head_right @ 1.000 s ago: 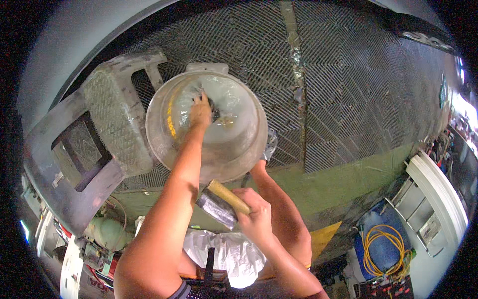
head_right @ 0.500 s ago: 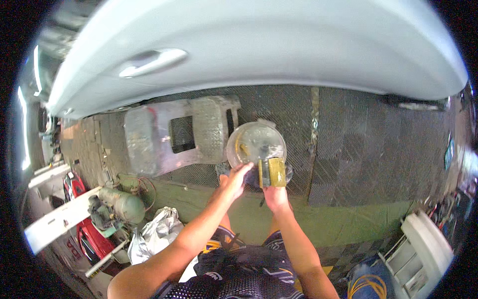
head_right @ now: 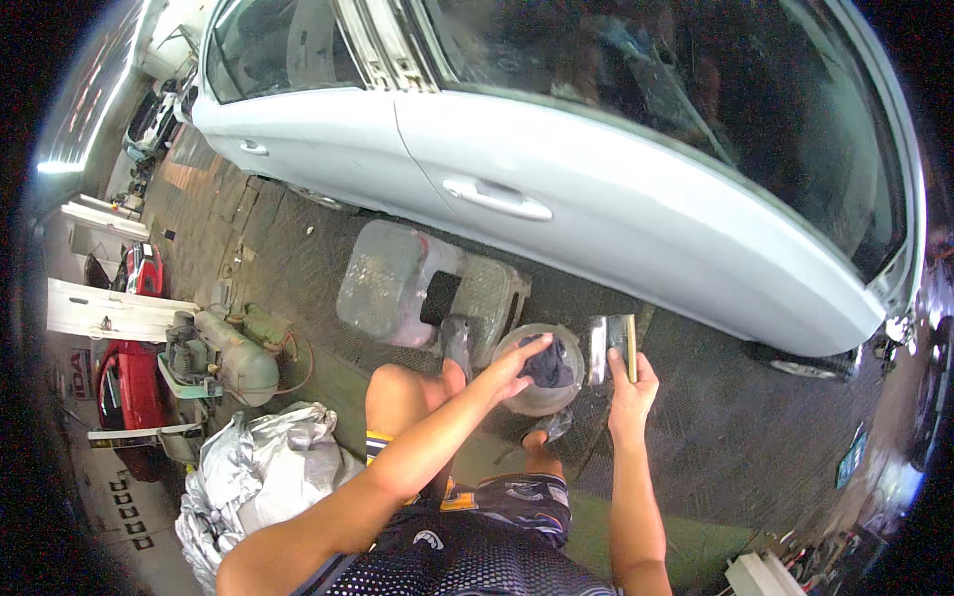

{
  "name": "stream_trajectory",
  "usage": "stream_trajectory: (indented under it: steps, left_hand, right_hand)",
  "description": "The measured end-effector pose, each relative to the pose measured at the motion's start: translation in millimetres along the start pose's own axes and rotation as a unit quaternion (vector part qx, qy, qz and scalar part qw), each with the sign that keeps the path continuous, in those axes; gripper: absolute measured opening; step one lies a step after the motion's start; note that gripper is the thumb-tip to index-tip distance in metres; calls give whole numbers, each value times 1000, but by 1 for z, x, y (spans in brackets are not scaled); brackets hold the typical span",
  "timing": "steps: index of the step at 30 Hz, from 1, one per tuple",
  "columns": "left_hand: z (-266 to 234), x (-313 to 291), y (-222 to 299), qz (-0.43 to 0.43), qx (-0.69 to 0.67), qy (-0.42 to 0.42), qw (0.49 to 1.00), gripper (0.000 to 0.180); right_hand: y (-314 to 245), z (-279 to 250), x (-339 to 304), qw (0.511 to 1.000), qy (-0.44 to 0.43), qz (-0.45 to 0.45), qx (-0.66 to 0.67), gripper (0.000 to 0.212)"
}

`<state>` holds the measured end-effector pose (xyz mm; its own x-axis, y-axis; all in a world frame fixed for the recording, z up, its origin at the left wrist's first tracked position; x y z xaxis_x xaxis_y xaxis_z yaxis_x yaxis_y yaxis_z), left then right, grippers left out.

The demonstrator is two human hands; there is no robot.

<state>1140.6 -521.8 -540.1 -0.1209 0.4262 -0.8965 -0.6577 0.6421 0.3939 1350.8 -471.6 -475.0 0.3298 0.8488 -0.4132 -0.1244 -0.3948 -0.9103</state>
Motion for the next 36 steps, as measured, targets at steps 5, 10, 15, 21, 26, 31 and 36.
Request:
stream_trajectory:
  steps: [5,10,15,21,26,31,36]
  left_hand:
    - [-17,14,66,197,-44,-68,977,27]
    - [-20,27,141,-64,-262,-205,941,39]
    - [-39,-70,259,-71,-268,-141,950,52]
    - [-80,-151,395,-53,-171,-39,983,55]
    - [-40,-230,528,11,-175,-201,964,35]
    - [109,-307,699,283,-77,-211,932,55]
    - [259,-356,853,601,97,-183,772,31]
  right_hand:
    - [-82,88,12,988,-74,-130,-38,19]
    - [-237,223,-2,933,-175,-300,97,24]
    - [-481,343,-14,878,-130,-457,61,25]
    - [-612,448,46,905,-66,-379,183,19]
    - [-663,465,96,897,58,-422,118,20]
    - [-645,445,120,858,246,-446,66,19]
    - [-647,458,106,861,276,-414,109,20]
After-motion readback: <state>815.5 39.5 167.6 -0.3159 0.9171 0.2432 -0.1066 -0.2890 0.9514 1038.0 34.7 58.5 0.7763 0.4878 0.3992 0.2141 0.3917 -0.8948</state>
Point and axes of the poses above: each hand's wrist, its own x-axis towards the middle knuckle, its own z-axis out of the palm, y = z × x, the point moved 6 cm from there along x, towards the middle knuckle, and after that the axes turned 14 degrees about y, right-handed, at the moved point
